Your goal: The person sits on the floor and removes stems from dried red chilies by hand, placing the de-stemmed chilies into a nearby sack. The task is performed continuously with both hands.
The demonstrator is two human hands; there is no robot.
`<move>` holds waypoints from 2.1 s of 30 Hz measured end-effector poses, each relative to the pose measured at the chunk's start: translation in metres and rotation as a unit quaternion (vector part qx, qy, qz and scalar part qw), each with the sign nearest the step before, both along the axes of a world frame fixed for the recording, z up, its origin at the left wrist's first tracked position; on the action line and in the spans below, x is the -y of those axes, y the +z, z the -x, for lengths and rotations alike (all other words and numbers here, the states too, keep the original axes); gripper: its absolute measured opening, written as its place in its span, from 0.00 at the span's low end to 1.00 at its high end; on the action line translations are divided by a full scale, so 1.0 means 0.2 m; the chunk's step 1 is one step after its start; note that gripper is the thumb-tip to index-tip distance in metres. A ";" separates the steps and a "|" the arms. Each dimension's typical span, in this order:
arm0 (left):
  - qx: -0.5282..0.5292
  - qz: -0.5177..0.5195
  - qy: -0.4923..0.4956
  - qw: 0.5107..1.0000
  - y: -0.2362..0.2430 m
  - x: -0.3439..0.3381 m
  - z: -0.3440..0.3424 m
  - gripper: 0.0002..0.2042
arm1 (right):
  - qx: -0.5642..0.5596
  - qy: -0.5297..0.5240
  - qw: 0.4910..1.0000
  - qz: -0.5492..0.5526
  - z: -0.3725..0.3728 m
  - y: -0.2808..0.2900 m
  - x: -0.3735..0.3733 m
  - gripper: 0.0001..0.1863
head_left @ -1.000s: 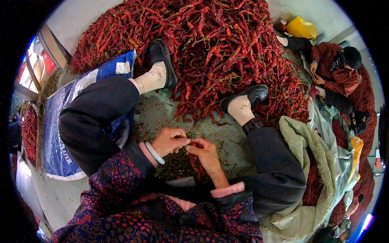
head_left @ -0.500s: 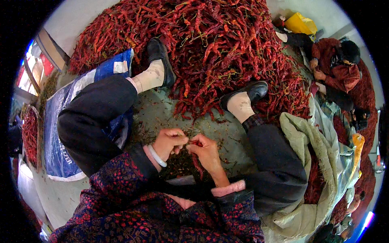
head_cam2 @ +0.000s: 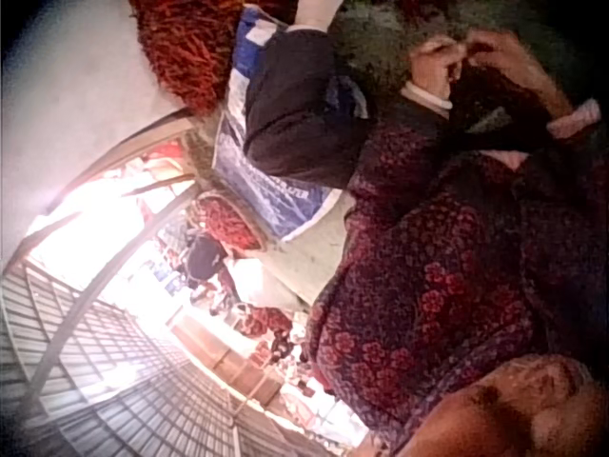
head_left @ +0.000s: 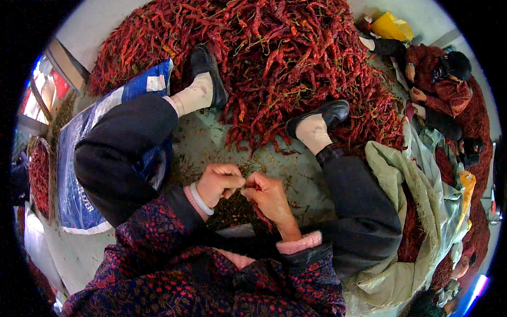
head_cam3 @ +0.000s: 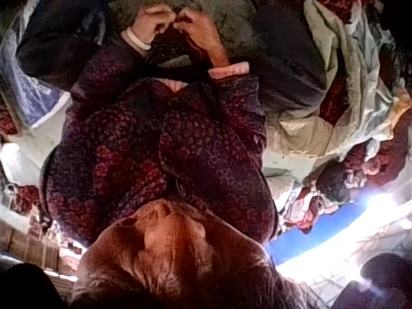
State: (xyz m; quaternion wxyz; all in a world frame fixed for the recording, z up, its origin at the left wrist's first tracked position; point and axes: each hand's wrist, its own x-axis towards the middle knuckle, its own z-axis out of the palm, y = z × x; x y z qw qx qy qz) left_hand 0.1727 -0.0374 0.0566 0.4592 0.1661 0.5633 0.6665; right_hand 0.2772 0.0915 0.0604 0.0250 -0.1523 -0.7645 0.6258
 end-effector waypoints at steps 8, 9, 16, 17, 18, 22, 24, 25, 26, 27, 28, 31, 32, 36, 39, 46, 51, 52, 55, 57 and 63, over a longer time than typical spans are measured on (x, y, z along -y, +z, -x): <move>0.123 -0.111 0.031 0.986 0.08 -0.02 0.01 0.05 | -0.029 0.091 0.979 -0.177 -0.04 -0.16 0.05 0.07; 0.218 -0.173 0.051 0.959 0.11 -0.04 0.03 0.05 | -0.048 0.136 0.948 -0.285 -0.07 -0.22 0.08 0.08; 0.068 -0.049 -0.053 0.995 0.22 0.02 0.18 0.05 | 0.056 -0.153 0.953 0.255 -0.03 0.07 -0.08 0.04; -0.006 0.032 -0.102 0.994 0.18 0.02 0.15 0.05 | 0.015 -0.183 0.926 0.331 -0.04 0.01 -0.13 0.03; -0.108 0.086 -0.186 0.973 0.15 0.02 0.14 0.05 | -0.026 -0.206 0.890 0.406 -0.03 -0.02 -0.14 0.03; -0.532 0.054 -0.213 0.818 -0.13 -0.03 0.15 0.06 | -0.029 -0.267 0.839 0.474 0.01 -0.05 -0.09 0.03; -0.547 0.074 -0.159 0.819 -0.14 -0.09 0.19 0.09 | -0.038 -0.239 0.833 0.498 0.01 -0.07 -0.07 0.03; -0.536 0.093 -0.127 0.829 -0.13 -0.13 0.26 0.09 | -0.009 -0.237 0.840 0.487 0.01 -0.05 -0.07 0.03; -0.524 0.109 -0.099 0.839 -0.14 -0.18 0.32 0.10 | -0.013 -0.230 0.832 0.505 0.01 -0.07 -0.08 0.04; -0.547 0.129 -0.075 0.824 -0.17 -0.21 0.38 0.11 | -0.017 -0.220 0.823 0.523 0.01 -0.09 -0.08 0.04; -0.569 0.150 -0.052 0.807 -0.23 -0.24 0.44 0.12 | -0.022 -0.210 0.814 0.541 0.01 -0.10 -0.08 0.05; -0.606 0.248 -0.060 0.753 -0.25 -0.36 0.49 0.14 | 0.029 -0.254 0.854 0.453 0.02 -0.10 -0.07 0.06; -0.613 0.288 -0.073 0.732 -0.25 -0.39 0.49 0.14 | 0.025 -0.250 0.852 0.459 0.02 -0.11 -0.07 0.07; -0.687 0.357 -0.139 0.618 -0.30 -0.45 0.52 0.15 | 0.012 -0.248 0.833 0.495 0.03 -0.16 -0.08 0.06; -0.745 0.327 -0.122 0.569 -0.38 -0.45 0.52 0.14 | -0.003 -0.236 0.808 0.540 0.02 -0.17 -0.08 0.04; -0.770 0.321 -0.112 0.540 -0.42 -0.43 0.53 0.06 | 0.007 -0.220 0.811 0.542 0.03 -0.17 -0.08 0.05; -0.744 0.304 -0.131 0.580 -0.35 -0.37 0.47 0.06 | -0.003 -0.206 0.823 0.529 0.02 -0.20 -0.09 0.06; -0.717 0.284 -0.117 0.625 -0.34 -0.36 0.46 0.06 | -0.004 -0.209 0.822 0.530 0.02 -0.21 -0.09 0.06; -0.616 0.228 -0.077 0.750 -0.26 -0.30 0.42 0.07 | -0.005 -0.217 0.825 0.521 0.03 -0.20 -0.08 0.07; -0.521 0.151 -0.051 0.838 -0.25 -0.26 0.44 0.09 | -0.009 -0.217 0.831 0.512 0.03 -0.19 -0.08 0.07; 0.014 0.115 -0.034 0.993 -0.08 -0.16 0.47 0.05 | -0.018 -0.215 0.843 0.492 0.02 -0.19 -0.08 0.06</move>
